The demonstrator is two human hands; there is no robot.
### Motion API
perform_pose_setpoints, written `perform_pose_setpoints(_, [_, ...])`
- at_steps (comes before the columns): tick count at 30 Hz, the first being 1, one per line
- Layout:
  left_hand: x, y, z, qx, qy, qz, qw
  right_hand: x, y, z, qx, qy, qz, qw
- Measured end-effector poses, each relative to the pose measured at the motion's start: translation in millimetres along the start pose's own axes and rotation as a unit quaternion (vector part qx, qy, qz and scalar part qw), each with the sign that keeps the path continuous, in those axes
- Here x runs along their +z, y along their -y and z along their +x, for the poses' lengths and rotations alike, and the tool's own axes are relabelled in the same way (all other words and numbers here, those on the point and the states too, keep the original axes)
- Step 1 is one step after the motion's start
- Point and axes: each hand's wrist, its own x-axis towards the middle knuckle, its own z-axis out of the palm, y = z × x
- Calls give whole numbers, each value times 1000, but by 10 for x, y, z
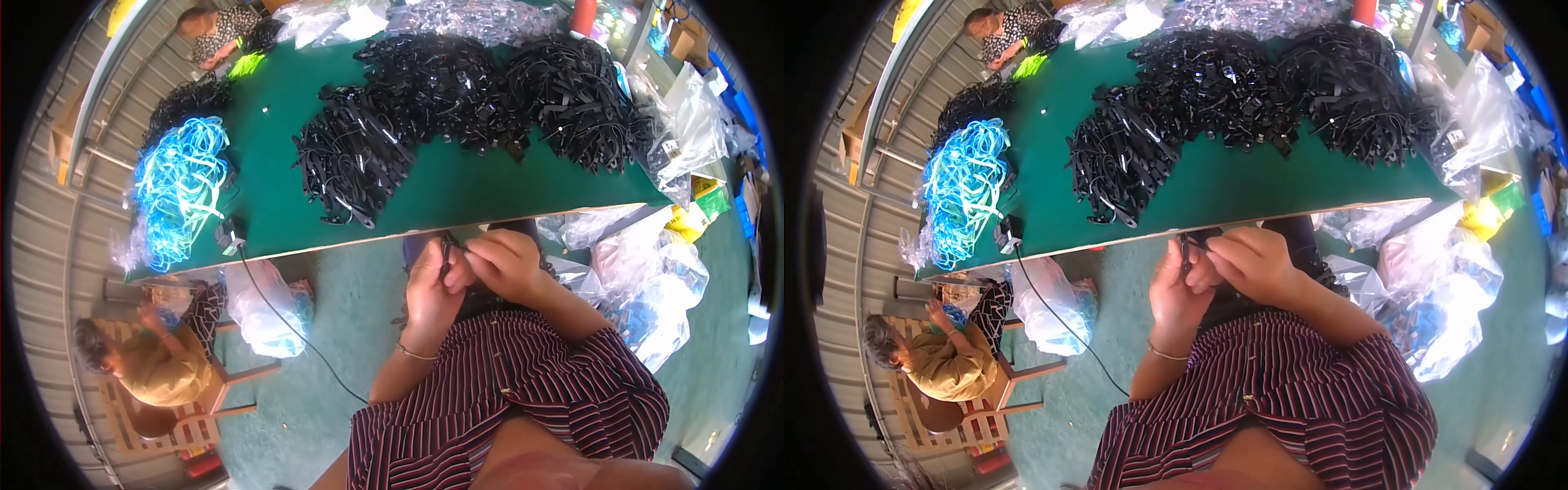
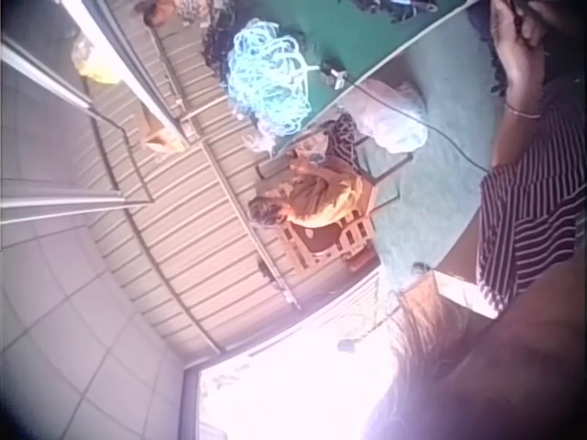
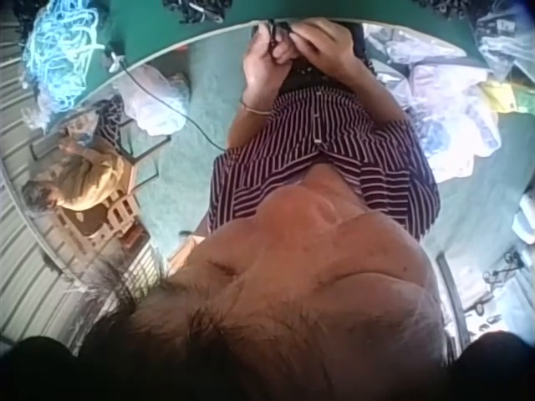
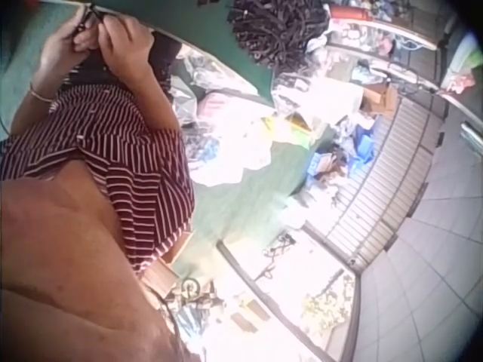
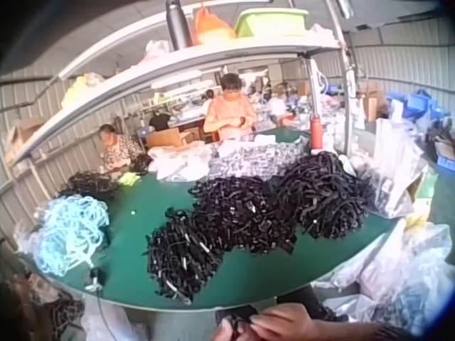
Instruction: The person assembles small black plastic components by hand at a workstation.
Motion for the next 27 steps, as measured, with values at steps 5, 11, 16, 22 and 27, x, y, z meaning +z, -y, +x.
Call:
perform_pose_setpoints(5, [5,19,-6,-4,10,-14,1000,-4,-1,11,11,-7,-10,1000])
perform_pose_setpoints(11, [-9,28,-12,-8,-1,-32,999,-2,-41,-5,-12,23,21,999])
perform_pose_setpoints(16, [-32,41,7,-7,15,-35,999,-10,-51,-13,-15,35,20,999])
perform_pose_setpoints(22, [-63,49,-14,-24,10,-3,1000,34,-53,37,-11,20,27,999])
perform_pose_setpoints(27, [-26,42,1,-26,-42,123,991,75,-89,-115,144,29,166,975])
